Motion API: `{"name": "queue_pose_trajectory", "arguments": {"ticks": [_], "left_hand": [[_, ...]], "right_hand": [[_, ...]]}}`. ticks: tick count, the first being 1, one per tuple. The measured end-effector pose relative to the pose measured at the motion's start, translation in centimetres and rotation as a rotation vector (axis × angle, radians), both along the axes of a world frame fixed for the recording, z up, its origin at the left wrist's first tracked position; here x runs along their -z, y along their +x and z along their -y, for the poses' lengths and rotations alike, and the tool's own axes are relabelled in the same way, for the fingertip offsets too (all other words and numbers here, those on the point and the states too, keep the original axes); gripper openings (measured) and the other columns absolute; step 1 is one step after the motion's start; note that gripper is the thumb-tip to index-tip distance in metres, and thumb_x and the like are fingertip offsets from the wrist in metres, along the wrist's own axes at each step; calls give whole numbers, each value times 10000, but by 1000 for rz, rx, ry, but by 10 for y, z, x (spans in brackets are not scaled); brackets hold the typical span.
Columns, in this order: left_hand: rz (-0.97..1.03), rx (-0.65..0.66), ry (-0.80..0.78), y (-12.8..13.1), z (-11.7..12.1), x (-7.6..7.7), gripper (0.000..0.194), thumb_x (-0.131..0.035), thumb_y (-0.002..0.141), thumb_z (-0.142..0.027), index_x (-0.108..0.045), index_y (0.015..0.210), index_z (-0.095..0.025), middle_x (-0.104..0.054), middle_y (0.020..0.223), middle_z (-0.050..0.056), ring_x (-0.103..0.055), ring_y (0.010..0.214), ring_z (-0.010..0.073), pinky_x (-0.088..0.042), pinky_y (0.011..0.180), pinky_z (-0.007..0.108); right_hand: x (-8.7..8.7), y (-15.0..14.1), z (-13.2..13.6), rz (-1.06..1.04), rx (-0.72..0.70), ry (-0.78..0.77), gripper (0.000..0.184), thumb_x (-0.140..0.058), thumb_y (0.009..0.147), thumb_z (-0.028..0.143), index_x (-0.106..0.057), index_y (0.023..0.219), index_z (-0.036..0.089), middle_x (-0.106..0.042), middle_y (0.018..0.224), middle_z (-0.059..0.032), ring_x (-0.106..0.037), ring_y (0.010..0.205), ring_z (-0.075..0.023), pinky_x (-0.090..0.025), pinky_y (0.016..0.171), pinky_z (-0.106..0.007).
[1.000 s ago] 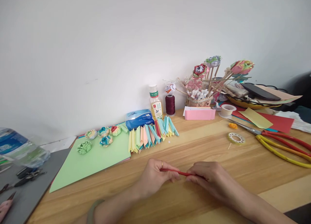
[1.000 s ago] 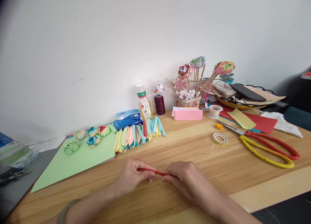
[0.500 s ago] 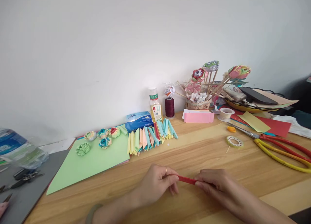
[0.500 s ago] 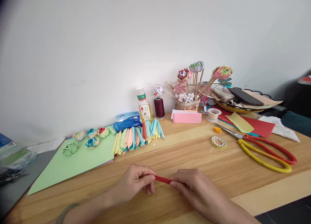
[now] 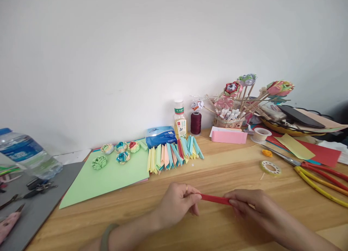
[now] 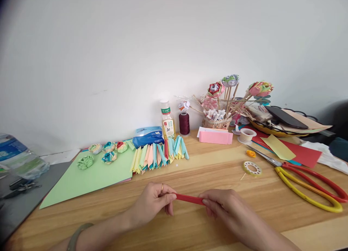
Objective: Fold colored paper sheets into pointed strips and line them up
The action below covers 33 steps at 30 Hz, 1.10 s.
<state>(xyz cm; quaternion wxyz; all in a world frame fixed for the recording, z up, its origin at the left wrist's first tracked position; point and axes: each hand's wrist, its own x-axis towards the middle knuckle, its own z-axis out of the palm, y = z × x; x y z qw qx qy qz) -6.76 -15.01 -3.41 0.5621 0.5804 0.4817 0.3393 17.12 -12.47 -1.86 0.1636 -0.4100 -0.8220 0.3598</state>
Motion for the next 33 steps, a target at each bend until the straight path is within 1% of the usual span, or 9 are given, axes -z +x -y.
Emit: {"name": "queue_pose_trajectory", "arguments": {"ticks": [4,7,10,14,17,20,23,26,33], "left_hand": [[56,-244,66,-7,-5,3,220,-538,773,-354,-555,690,-151,-636,639,30,-580,626,142,-463,643,252],[45,-252,64,-10,-7,4,217,-525,771,-361,-539,692,-158,-635,652,36,-579,641,151,-457,652,264],[5,-176,54,-8,-5,3,231,-526,769,-372,-545,690,-156,-644,666,51,-584,647,162,-454,658,276],[-29,-157,66,-9,-2,6,242,-519,776,-383,-550,698,-156,-648,670,53,-593,662,173,-452,679,288],[-37,-151,65,-12,-3,10,244,-524,775,-390,-550,698,-160,-644,661,47,-592,655,176,-453,672,290],[-49,-157,63,-13,-5,12,251,-536,770,-399,-556,698,-160,-650,664,48,-595,659,178,-454,682,293],[-43,-150,52,-13,-6,13,264,-548,768,-414,-558,698,-160,-658,665,51,-600,662,177,-458,687,294],[-22,-145,39,-13,-6,14,273,-564,757,-426,-555,697,-160,-660,653,47,-601,646,172,-461,672,287],[-33,-135,39,-11,-7,12,268,-563,777,-412,-551,695,-158,-661,652,39,-604,647,162,-463,673,278]], "right_hand": [[5,8,-25,-110,253,32,437,-399,853,532,-552,617,198,-570,571,-18,-538,558,-169,-420,558,-285],[5,3,-40,-227,450,42,442,-459,792,576,-644,786,174,-618,618,-37,-564,575,-184,-452,564,-302],[0,-27,-47,-320,425,96,463,-436,820,543,-672,861,147,-654,648,-60,-583,559,-178,-462,531,-285],[-2,-80,-54,-277,354,230,474,-278,924,422,-663,912,147,-687,745,-63,-628,625,-166,-469,542,-249],[0,-96,-66,-160,276,328,395,-359,918,393,-663,757,199,-650,628,-1,-611,587,-160,-445,538,-240],[-1,-77,-90,-34,300,483,245,-442,892,311,-659,826,219,-673,764,-16,-616,717,-185,-451,646,-268],[-3,-34,-125,108,427,659,185,-482,852,208,-628,957,166,-627,1049,-140,-550,991,-277,-413,823,-379],[-2,5,-155,268,506,784,239,-599,776,230,-600,981,106,-557,1112,-234,-478,1044,-375,-378,816,-475],[5,32,-180,484,447,938,136,-522,843,233,-614,889,144,-640,932,-149,-532,924,-286,-369,746,-374]]}}
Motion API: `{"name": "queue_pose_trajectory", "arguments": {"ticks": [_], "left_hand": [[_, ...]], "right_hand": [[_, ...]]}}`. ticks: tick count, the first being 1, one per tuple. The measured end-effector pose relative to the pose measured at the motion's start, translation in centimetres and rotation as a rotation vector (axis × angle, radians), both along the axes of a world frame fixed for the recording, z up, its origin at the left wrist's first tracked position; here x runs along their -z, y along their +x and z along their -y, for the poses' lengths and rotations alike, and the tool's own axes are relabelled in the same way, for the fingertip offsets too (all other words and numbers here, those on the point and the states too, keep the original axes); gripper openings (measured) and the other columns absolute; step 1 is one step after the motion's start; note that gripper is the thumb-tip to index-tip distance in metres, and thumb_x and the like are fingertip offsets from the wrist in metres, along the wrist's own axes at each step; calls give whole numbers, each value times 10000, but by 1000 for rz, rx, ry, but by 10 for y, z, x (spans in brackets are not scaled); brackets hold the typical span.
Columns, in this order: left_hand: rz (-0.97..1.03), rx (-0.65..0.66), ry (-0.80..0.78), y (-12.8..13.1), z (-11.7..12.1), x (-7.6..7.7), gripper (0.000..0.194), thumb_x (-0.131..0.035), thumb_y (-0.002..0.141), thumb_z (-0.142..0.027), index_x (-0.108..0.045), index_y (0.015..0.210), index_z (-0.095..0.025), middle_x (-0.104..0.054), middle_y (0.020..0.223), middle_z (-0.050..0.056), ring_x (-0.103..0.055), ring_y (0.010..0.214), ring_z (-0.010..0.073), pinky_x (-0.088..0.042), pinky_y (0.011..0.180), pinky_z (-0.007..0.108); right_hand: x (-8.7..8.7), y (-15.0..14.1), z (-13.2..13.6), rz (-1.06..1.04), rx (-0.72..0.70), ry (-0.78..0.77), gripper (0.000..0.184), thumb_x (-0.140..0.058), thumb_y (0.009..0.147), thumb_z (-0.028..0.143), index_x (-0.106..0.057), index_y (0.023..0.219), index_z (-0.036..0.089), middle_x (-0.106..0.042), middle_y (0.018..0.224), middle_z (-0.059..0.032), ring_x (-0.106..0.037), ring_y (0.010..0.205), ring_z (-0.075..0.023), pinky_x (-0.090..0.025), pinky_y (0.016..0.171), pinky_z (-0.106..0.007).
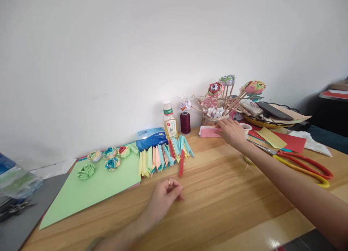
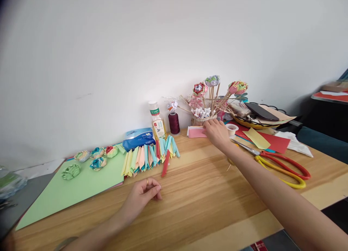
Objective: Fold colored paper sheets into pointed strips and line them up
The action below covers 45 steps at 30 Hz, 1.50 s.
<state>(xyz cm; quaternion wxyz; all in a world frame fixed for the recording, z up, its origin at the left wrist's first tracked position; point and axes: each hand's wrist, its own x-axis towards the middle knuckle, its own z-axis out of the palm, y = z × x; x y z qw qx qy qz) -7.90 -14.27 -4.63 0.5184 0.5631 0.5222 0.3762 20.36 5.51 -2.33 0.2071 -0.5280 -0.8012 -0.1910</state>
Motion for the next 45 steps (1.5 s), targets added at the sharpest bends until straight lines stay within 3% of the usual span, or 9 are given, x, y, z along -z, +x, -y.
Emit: {"name": "queue_pose_trajectory", "arguments": {"ticks": [5,11,17,22,25,31,38,41,45], "left_hand": [[-149,1,99,-2,3,-3,229,-499,851,-343,-577,739,-159,-667,721,38,-608,697,164,-464,677,269],[-919,12,724,3,-2,-6,259,-467,898,-166,-615,1108,-198,-647,1011,67,-571,902,215,-495,716,317],[-1439,145,893,10,-19,0,411,-533,826,-43,-540,1220,-160,-631,1005,99,-561,882,240,-532,586,297],[-1385,220,1121,4,-25,5,289,-437,893,-46,-575,1134,-127,-627,911,92,-560,859,195,-517,640,259],[-1346,80,1207,-1,-28,2,276,-431,904,-49,-570,1136,-106,-613,888,95,-559,807,184,-485,612,247],[-1459,-145,1091,-13,-42,-14,244,-495,908,-174,-605,1119,-123,-607,775,74,-539,793,218,-441,555,264],[-1039,178,1168,12,0,-17,375,-499,905,-407,-609,1063,-85,-639,903,105,-551,829,222,-466,652,312],[-1065,206,1169,20,16,-8,192,-483,911,-232,-637,905,-118,-613,719,55,-556,711,190,-427,550,272],[-1074,203,1196,19,25,2,207,-457,862,-80,-619,745,-134,-573,631,36,-529,611,163,-369,480,249]], "right_hand": [[-11,4,-6,61,-44,16,267,-416,885,228,-671,825,178,-681,826,-96,-578,803,-227,-356,597,-298],[-32,7,6,47,-139,74,327,-383,916,254,-705,881,210,-695,988,-65,-588,911,-223,-419,645,-305],[-39,3,41,-62,-190,175,338,-373,945,297,-698,913,210,-670,1074,-55,-587,970,-210,-459,759,-321],[-38,5,73,-129,-293,220,264,-432,929,294,-681,874,226,-697,995,-41,-612,925,-202,-484,760,-326],[-37,8,87,-209,-301,222,222,-471,912,315,-674,869,236,-701,974,-45,-624,911,-210,-494,779,-341],[-32,4,117,-210,-393,159,180,-490,905,291,-662,895,238,-700,870,-38,-638,820,-196,-487,752,-335],[-5,-43,168,85,-764,73,315,-301,966,152,-615,939,153,-651,749,-62,-555,680,-170,-406,586,-298],[7,-59,180,74,-790,-26,314,-304,967,156,-611,904,152,-615,715,-54,-519,663,-169,-373,556,-292],[15,-63,182,18,-806,-224,281,-347,960,164,-610,862,166,-609,767,-48,-523,714,-163,-399,604,-279]]}}
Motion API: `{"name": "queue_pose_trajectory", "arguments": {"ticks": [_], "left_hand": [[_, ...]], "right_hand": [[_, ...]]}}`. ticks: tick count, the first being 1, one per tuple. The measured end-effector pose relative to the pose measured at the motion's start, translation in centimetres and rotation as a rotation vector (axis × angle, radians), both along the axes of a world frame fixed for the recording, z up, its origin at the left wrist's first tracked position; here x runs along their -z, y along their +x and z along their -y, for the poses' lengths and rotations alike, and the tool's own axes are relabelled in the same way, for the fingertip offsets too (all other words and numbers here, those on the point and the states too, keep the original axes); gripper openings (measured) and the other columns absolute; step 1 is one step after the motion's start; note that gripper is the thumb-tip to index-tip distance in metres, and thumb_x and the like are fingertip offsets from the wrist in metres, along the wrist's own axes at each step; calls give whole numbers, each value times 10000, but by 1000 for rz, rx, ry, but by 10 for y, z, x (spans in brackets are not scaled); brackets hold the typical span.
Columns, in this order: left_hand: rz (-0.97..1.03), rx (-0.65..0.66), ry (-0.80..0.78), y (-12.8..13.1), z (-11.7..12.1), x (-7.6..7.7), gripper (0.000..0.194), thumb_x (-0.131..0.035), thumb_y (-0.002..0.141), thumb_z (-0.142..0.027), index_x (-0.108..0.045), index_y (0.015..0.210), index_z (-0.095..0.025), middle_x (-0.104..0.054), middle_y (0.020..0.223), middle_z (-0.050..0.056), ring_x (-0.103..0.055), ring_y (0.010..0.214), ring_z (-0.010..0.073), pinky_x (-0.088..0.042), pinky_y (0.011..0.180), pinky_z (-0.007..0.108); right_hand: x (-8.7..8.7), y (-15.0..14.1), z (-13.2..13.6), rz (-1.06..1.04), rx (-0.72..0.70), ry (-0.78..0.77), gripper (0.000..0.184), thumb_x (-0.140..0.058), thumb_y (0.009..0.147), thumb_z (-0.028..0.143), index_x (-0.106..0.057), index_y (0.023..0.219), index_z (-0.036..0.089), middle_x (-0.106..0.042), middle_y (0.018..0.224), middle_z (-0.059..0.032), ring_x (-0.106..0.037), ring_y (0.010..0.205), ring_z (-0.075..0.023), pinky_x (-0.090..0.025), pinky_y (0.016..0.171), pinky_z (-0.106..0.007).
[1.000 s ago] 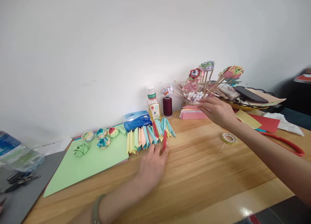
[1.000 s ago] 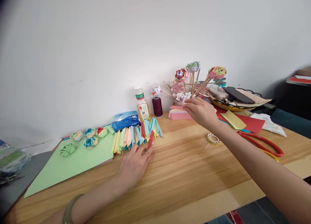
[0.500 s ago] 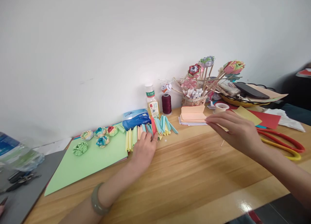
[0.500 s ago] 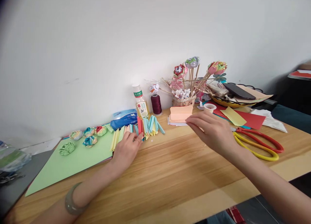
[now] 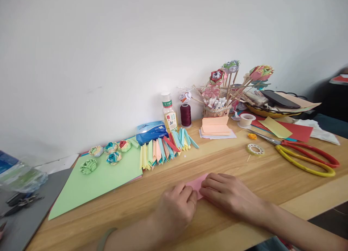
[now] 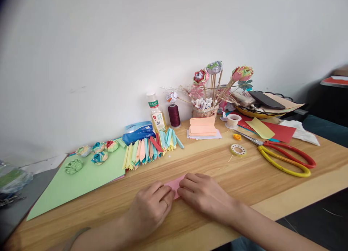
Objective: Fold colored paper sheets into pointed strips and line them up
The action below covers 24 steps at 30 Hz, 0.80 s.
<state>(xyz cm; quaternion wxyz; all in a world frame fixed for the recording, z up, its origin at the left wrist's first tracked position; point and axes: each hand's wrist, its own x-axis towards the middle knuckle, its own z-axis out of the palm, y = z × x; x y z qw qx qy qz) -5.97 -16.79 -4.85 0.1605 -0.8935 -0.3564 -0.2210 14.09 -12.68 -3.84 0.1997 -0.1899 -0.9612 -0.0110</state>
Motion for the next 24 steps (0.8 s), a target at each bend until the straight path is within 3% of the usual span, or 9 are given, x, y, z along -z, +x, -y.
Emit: {"name": "queue_pose_trajectory", "arguments": {"ticks": [3,7,13,19,24], "left_hand": [[54,-3,-149,-5,4,2,186,-459,853,-115,-641,819,-137,-611,725,53,-549,666,177,-398,515,250],[269,-42,-446,-9,9,-3,218,-471,867,-163,-687,854,-187,-648,818,45,-573,738,182,-442,633,272],[536,-196,-923,-8,15,-17,234,-521,860,-234,-734,764,-213,-676,760,27,-601,700,170,-431,651,259],[636,-310,-1036,-8,15,-17,202,-522,822,-228,-708,743,-206,-672,729,6,-590,657,170,-401,602,248],[634,-424,-1096,-6,11,-17,132,-521,765,-148,-620,842,-187,-658,710,-15,-585,629,150,-410,618,236]], "right_hand": [[4,8,-2,-33,47,-133,237,-389,946,171,-624,916,174,-623,856,-58,-552,787,-168,-440,670,-282],[7,21,-3,-113,117,-198,233,-399,943,186,-632,953,191,-632,965,-75,-582,840,-174,-473,712,-297],[4,27,2,-115,179,-471,220,-414,947,258,-624,909,206,-648,899,-57,-593,817,-172,-476,701,-294],[14,16,11,-236,511,-644,214,-473,901,321,-635,986,211,-669,858,-54,-625,758,-181,-497,673,-303],[23,9,19,-274,647,-581,283,-480,843,294,-604,1076,195,-656,792,-34,-630,705,-181,-503,635,-307]]}}
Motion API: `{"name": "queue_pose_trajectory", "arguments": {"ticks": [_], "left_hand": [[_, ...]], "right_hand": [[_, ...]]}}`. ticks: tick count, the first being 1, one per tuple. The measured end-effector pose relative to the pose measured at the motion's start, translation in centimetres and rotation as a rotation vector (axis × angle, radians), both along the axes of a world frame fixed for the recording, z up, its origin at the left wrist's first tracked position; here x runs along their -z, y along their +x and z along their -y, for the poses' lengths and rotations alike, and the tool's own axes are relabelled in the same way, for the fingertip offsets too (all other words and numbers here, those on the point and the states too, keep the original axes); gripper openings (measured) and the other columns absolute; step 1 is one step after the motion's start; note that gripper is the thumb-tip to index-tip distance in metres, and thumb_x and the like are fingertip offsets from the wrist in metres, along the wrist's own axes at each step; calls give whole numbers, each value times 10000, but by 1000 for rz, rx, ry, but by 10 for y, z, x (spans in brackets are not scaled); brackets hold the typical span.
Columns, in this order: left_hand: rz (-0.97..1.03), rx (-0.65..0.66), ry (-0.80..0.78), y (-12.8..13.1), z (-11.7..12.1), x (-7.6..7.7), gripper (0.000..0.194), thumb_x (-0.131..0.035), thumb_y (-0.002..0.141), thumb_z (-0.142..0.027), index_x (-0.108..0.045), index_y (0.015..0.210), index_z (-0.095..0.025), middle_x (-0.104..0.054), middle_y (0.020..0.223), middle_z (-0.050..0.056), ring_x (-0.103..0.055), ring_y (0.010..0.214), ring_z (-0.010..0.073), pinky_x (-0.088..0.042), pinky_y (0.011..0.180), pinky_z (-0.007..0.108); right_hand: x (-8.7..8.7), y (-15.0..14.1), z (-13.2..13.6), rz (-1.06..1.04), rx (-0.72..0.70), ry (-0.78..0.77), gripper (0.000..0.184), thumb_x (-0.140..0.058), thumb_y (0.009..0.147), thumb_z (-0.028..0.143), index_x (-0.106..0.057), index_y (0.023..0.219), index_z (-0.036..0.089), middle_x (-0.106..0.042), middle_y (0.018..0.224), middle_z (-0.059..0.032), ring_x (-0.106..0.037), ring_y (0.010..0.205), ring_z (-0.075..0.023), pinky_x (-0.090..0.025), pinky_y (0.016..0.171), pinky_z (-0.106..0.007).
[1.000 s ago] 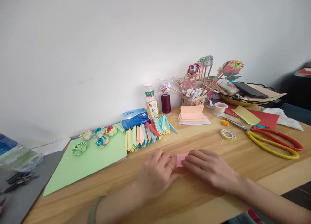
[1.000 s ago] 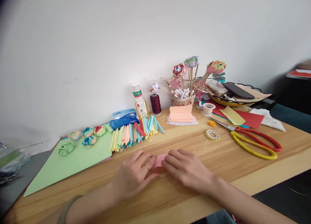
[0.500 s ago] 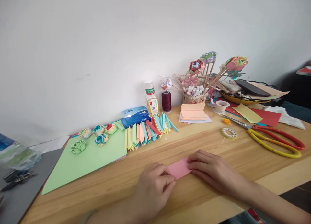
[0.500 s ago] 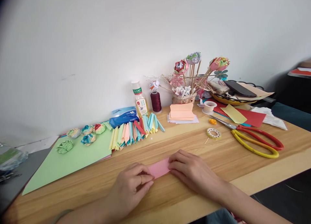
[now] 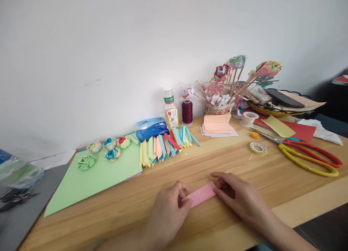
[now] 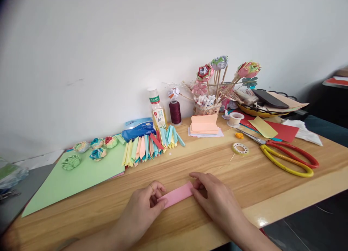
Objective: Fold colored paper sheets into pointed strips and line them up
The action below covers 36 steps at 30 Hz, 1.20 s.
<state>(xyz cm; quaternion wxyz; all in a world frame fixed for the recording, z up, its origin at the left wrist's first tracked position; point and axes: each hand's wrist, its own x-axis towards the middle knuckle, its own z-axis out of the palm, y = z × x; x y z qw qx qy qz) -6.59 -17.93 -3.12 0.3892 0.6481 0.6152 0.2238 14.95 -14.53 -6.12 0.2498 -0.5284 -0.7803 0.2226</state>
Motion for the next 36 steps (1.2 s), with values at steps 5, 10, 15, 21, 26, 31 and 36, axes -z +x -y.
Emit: {"name": "queue_pose_trajectory", "arguments": {"ticks": [5,10,15,21,26,31,36], "left_hand": [[-132,25,-1,2,-2,-1,90,-512,753,-129,-576,761,-192,-643,706,-13,-586,647,150,-397,616,233],[-188,75,47,2,-2,2,96,-521,756,-130,-597,747,-189,-642,701,-7,-589,649,152,-396,629,236],[-202,73,71,2,-1,5,108,-521,756,-132,-610,737,-190,-640,690,-7,-587,647,153,-390,623,237],[-163,67,38,0,-1,5,98,-528,770,-160,-605,721,-193,-645,708,-6,-591,679,159,-392,637,239],[-165,75,34,-1,0,3,95,-530,774,-164,-608,730,-195,-645,714,-8,-589,693,160,-383,641,240],[-171,85,24,-1,1,2,98,-522,777,-172,-602,727,-199,-637,718,-10,-581,691,156,-380,644,241],[-179,69,-21,0,-2,0,77,-523,778,-188,-591,744,-199,-643,725,-8,-585,709,165,-380,647,247]], "right_hand": [[-1,-3,2,32,24,30,285,-460,819,258,-596,1058,184,-647,795,-36,-627,708,-180,-506,643,-313],[-2,-5,5,25,1,90,276,-432,830,243,-585,1050,177,-638,801,-46,-620,730,-185,-504,664,-324],[-2,-7,9,15,74,52,260,-462,858,346,-605,1009,188,-641,806,-52,-623,740,-201,-503,656,-337],[-3,-6,9,-45,71,15,205,-480,845,321,-623,933,204,-657,824,-51,-633,749,-196,-505,665,-325],[-3,-5,9,-73,58,9,177,-479,843,305,-616,901,209,-656,824,-51,-631,748,-198,-513,659,-326],[-1,-2,7,-80,-27,59,178,-478,842,237,-606,958,196,-644,892,-75,-606,841,-216,-510,738,-365],[-2,0,4,-36,-112,79,225,-437,867,186,-602,1020,196,-605,998,-101,-560,928,-229,-486,807,-407]]}}
